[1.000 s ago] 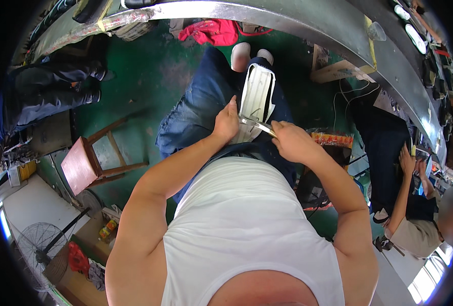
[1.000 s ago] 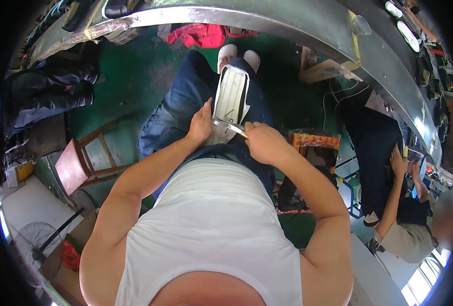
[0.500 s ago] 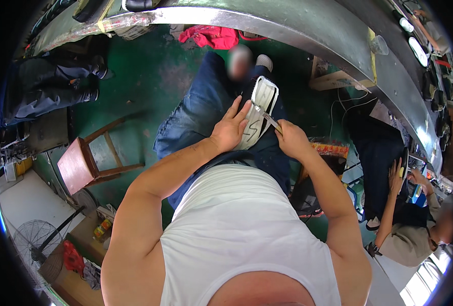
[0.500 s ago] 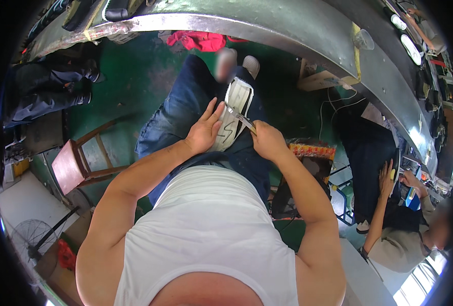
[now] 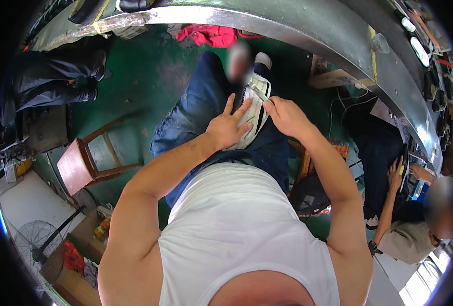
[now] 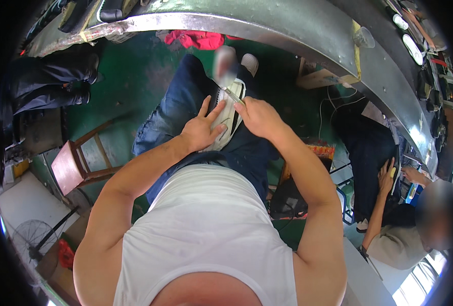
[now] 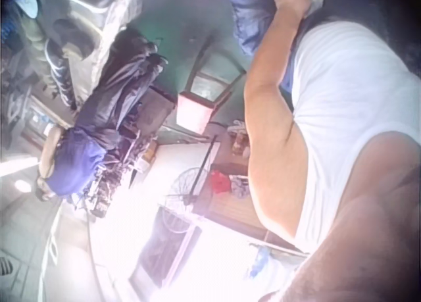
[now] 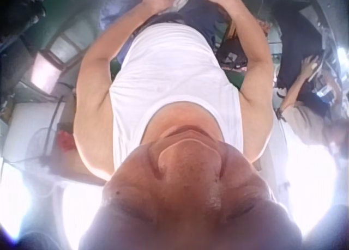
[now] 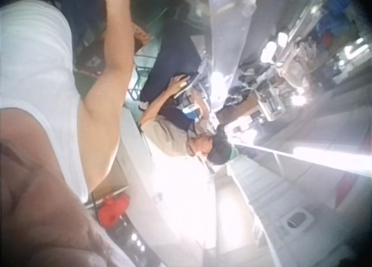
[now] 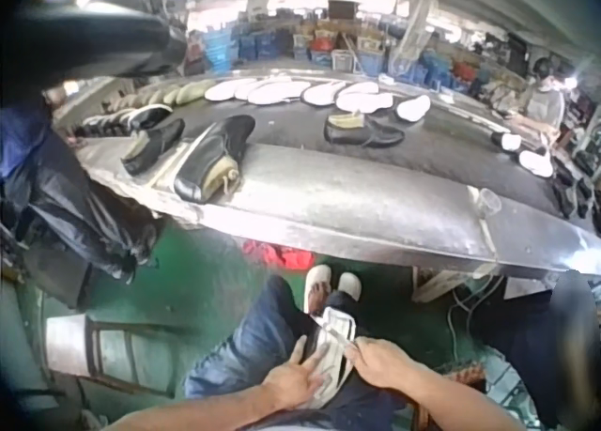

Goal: Trimming and lasting shoe uppers using pliers and placing them on a conveyor belt.

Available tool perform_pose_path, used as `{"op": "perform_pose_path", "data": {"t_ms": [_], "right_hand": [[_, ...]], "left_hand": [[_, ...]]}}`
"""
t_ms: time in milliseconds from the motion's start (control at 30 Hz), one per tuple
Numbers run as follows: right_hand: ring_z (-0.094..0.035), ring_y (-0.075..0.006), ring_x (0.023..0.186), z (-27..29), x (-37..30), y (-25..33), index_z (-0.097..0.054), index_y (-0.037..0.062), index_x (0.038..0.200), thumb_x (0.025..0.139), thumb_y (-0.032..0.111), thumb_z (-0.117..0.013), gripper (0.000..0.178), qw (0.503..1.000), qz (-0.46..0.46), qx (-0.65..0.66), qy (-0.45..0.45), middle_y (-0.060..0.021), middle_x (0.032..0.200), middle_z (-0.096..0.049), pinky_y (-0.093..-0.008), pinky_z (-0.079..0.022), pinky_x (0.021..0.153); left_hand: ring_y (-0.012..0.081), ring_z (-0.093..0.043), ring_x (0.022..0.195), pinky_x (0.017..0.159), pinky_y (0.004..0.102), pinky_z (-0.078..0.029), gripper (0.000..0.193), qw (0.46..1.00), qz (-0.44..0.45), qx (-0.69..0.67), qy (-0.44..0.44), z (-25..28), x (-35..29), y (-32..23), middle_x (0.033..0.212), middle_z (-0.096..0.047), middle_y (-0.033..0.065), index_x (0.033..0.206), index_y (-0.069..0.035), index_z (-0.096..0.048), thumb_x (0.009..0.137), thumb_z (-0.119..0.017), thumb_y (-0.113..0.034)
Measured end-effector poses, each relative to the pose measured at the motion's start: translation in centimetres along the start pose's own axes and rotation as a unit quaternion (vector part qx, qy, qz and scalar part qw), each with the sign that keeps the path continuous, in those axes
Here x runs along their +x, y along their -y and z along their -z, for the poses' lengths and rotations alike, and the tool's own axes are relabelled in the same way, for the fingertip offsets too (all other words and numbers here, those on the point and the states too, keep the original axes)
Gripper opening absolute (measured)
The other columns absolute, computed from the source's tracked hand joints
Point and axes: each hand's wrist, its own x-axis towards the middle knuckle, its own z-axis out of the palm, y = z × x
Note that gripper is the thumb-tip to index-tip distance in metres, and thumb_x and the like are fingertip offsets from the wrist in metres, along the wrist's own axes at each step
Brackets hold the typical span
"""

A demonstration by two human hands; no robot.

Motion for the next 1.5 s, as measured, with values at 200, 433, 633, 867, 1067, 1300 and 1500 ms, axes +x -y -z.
{"op": "perform_pose_path", "data": {"t_ms": [200, 433, 633, 867, 1067, 1300, 1500], "right_hand": [[-0.062, -0.0472, 0.080, -0.6, -2.2, 0.9, -0.058, -0.0036, 0.094, 0.103, 0.037, -0.041, 0.045, 0.992, -0.064, 0.094, 0.047, -0.0268, 0.082, -0.065, -0.0533, -0.048, 0.074], [-0.066, -0.0357, 0.073, -1.7, -5.1, 0.9, -0.058, -0.0033, 0.096, 0.104, 0.037, -0.039, 0.046, 0.991, -0.080, 0.085, 0.068, -0.0215, 0.084, -0.067, -0.0421, -0.051, 0.070], [-0.063, -0.0148, 0.068, -3.6, -9.3, -2.0, -0.059, -0.0045, 0.106, 0.106, 0.032, -0.039, 0.041, 0.909, -0.122, 0.380, -0.122, -0.0092, 0.083, -0.065, -0.0291, -0.050, 0.064], [-0.062, -0.0124, 0.068, -4.6, -11.0, -3.2, -0.058, -0.0029, 0.108, 0.104, 0.031, -0.045, 0.037, 0.868, -0.156, 0.444, -0.158, -0.0073, 0.086, -0.065, -0.0269, -0.049, 0.064], [-0.059, -0.0104, 0.073, -3.7, -11.2, -2.2, -0.058, 0.0023, 0.108, 0.098, 0.021, -0.058, 0.021, 0.877, -0.153, 0.447, -0.085, -0.0026, 0.087, -0.062, -0.0266, -0.048, 0.068], [-0.062, -0.0216, 0.074, -3.8, -9.8, 0.6, -0.058, 0.0015, 0.105, 0.096, 0.023, -0.057, 0.023, 0.953, -0.120, 0.269, -0.074, -0.0110, 0.079, -0.062, -0.0344, -0.049, 0.070], [-0.063, -0.0386, 0.078, -0.3, -8.7, 1.3, -0.058, 0.0003, 0.103, 0.094, 0.024, -0.059, 0.026, 0.976, -0.076, 0.191, 0.068, -0.0218, 0.081, -0.063, -0.0445, -0.049, 0.072]], "left_hand": [[0.0418, -0.044, 0.134, 0.112, 0.0377, -0.036, 0.075, 0.958, -0.012, -0.259, -0.123, -3.6, -1.5, 3.5, 0.153, -0.027, 0.0328, 0.155, -0.002, -0.015, 0.099, -0.049, -0.037], [0.0402, -0.051, 0.128, 0.110, 0.0358, -0.037, 0.101, 0.962, -0.035, -0.269, -0.015, -2.0, -2.6, 3.3, 0.140, -0.047, 0.0306, 0.157, -0.005, -0.011, 0.081, -0.076, -0.021], [0.0385, -0.064, 0.108, 0.095, 0.0391, -0.049, 0.095, 0.994, -0.072, -0.060, -0.064, 6.2, -4.2, 0.2, 0.115, -0.065, 0.0258, 0.152, -0.009, -0.026, 0.073, -0.078, -0.013], [0.0183, -0.067, 0.092, 0.079, 0.0325, -0.054, 0.068, 0.881, -0.297, -0.318, -0.185, 13.2, -2.9, -5.5, 0.100, -0.071, 0.0116, 0.131, -0.003, -0.045, 0.077, -0.084, -0.012], [0.0116, -0.065, 0.082, 0.076, 0.0280, -0.054, 0.046, 0.944, -0.044, -0.327, -0.022, 10.1, 7.7, -3.1, 0.087, -0.069, 0.0089, 0.101, 0.002, -0.069, 0.086, -0.074, -0.041], [0.0127, -0.065, 0.090, 0.083, 0.0286, -0.052, 0.045, 0.937, -0.009, -0.348, -0.034, 1.5, 1.3, 2.4, 0.105, -0.070, 0.0062, 0.128, 0.000, -0.061, 0.086, -0.072, -0.009], [0.0138, -0.066, 0.073, 0.067, 0.0307, -0.052, 0.026, 0.956, 0.008, -0.232, -0.180, -0.2, -0.8, 2.5, 0.082, -0.072, 0.0094, 0.106, 0.002, -0.071, 0.096, -0.060, -0.020]]}}
